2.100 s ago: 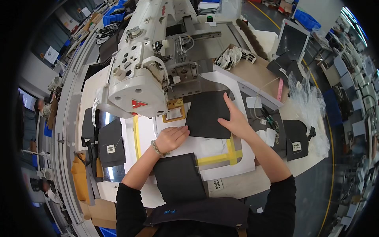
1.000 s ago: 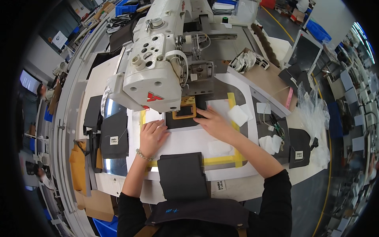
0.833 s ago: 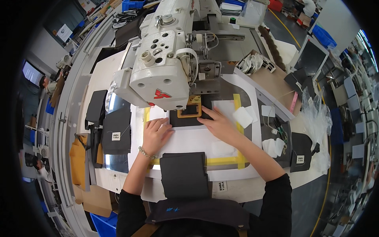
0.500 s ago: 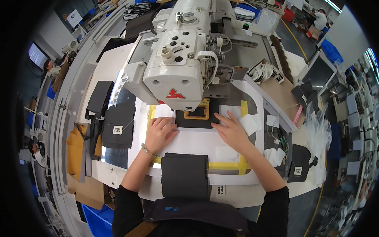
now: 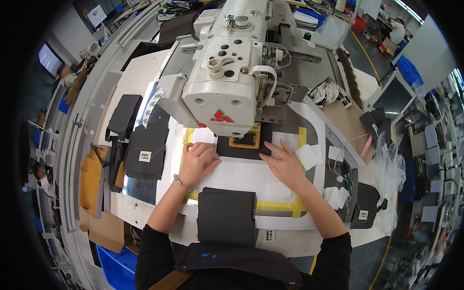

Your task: The person sews white rectangular labels onto black fabric pieces using an industrial sewing machine. They repeatedly pick up a fabric piece, place it under the needle, sew the label, and cut the thread with scissors. The finished pieces are stacked on the table.

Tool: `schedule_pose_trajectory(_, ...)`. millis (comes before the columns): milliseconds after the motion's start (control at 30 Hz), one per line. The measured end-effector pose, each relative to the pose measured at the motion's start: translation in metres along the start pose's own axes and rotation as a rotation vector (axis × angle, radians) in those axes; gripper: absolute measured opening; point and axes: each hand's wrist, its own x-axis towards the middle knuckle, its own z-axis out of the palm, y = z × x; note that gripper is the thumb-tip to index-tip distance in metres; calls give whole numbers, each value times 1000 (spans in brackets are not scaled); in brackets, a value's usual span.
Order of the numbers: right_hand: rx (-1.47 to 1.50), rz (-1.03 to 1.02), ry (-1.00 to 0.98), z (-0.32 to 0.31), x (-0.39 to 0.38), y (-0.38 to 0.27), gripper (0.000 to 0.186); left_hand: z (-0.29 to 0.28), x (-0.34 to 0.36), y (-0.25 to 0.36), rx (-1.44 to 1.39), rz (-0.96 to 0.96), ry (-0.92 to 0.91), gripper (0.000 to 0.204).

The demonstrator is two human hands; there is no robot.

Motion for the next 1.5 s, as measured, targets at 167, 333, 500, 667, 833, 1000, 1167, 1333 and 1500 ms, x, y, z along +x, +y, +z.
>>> schedule_pose_trajectory(167,8,-13,6,-1,0,-2,29,1,-1,-1,27,39,6,13)
schedule_pose_trajectory(333,-106,19,-30,-9,-4,-7,29,3,-1,-2,55,67,13,13)
schedule_pose_trajectory(500,-156,-3,29,-11,-15,-1,29,4,-2,-1,104,95,23,17)
schedule_pose_trajectory(667,-318,-94,59,-9,-19,-1,24,4,-1,2,126,105,17,17)
schedule_pose_trajectory(833,-263,-82,64,-7,-13,-1,20,3,0,3,134,111,9,16)
schedule_pose_trajectory(1000,-86,44,39,-7,-14,4,21,3,0,3,130,104,1,15)
schedule_pose_trajectory(1167,-147,54,80,-7,-6,9,26,2,1,3,123,91,-5,14)
schedule_pose_trajectory(1333,-304,-2,72,1,2,12,28,3,1,4,139,95,-7,14)
schedule_pose_trajectory(1500,-333,3,66,7,1,13,29,3,2,5,143,93,-4,14)
